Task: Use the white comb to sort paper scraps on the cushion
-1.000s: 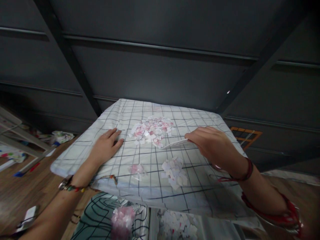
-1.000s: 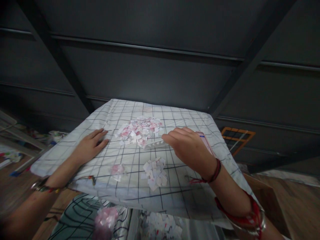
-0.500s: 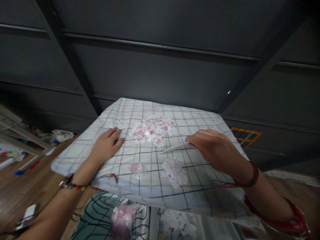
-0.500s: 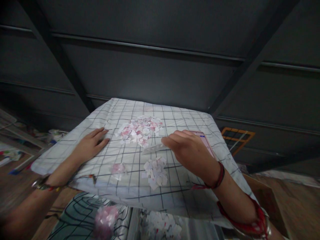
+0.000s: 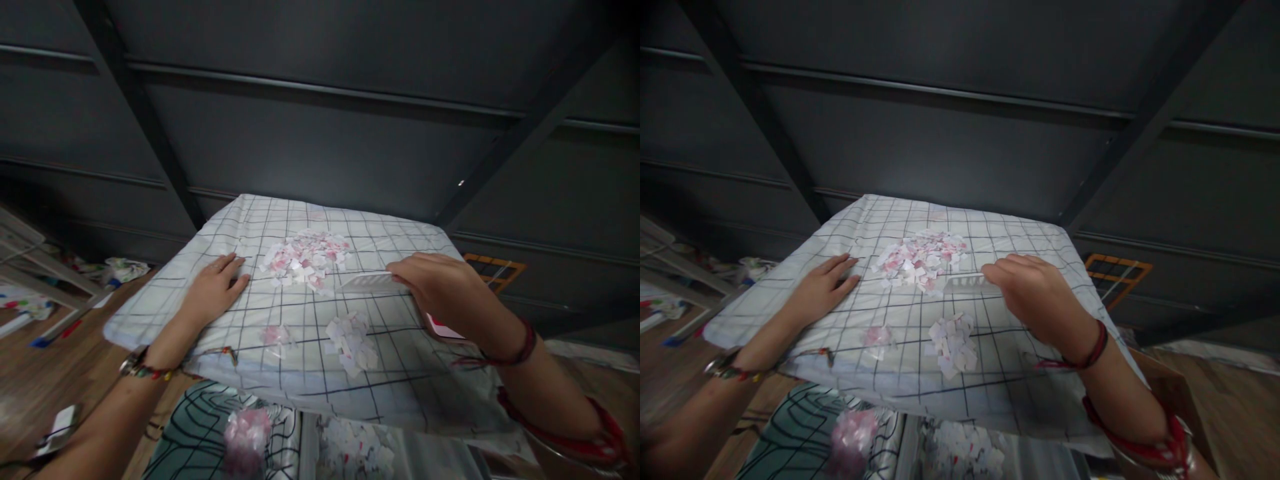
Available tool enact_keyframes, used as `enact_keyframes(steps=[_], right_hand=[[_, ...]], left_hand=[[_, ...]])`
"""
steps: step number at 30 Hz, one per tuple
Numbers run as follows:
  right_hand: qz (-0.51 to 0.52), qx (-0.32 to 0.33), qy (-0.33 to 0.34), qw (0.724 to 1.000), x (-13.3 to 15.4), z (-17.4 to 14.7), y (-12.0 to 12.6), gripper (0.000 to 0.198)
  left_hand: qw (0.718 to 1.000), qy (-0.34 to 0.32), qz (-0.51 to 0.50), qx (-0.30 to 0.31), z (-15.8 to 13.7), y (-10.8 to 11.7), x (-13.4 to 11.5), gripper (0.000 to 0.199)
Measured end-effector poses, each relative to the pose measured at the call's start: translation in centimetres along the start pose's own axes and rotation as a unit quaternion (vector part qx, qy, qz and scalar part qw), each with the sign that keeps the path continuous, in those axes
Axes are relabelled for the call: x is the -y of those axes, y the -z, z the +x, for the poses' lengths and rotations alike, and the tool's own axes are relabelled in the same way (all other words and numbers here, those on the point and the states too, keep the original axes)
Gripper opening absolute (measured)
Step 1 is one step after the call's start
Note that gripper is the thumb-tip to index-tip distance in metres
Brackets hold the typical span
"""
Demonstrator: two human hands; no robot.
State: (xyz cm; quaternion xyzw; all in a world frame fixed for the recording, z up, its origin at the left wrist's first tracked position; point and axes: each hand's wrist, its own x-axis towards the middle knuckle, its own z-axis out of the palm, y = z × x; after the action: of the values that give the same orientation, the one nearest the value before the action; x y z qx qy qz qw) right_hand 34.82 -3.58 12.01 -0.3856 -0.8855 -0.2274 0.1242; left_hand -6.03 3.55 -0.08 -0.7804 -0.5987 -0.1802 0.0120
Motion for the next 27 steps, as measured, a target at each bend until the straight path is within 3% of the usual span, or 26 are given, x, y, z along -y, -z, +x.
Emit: enact_keyframes(steps=[6,18,27], right_hand=[[-0.021,-0.017,0.001,1.0,-0.5,-0.3,1.0,0.029],[-0.042,-0.04,-0.002,0.998,0.9,1.3,-1.4,0.031],[-0.06,-0.017,0.008,0.998,0.3,0.8,0.2,0.025]], left_hand=[[1.0,0.001,-0.002,0.011,0.0,0.1,0.0,0.059],[1.0,0.0,-0.002,-0.003,0.0,-0.1,0.0,0.056],[0.999,0.014,0.016,0.043,0.1,0.7,-0.7,0.07]])
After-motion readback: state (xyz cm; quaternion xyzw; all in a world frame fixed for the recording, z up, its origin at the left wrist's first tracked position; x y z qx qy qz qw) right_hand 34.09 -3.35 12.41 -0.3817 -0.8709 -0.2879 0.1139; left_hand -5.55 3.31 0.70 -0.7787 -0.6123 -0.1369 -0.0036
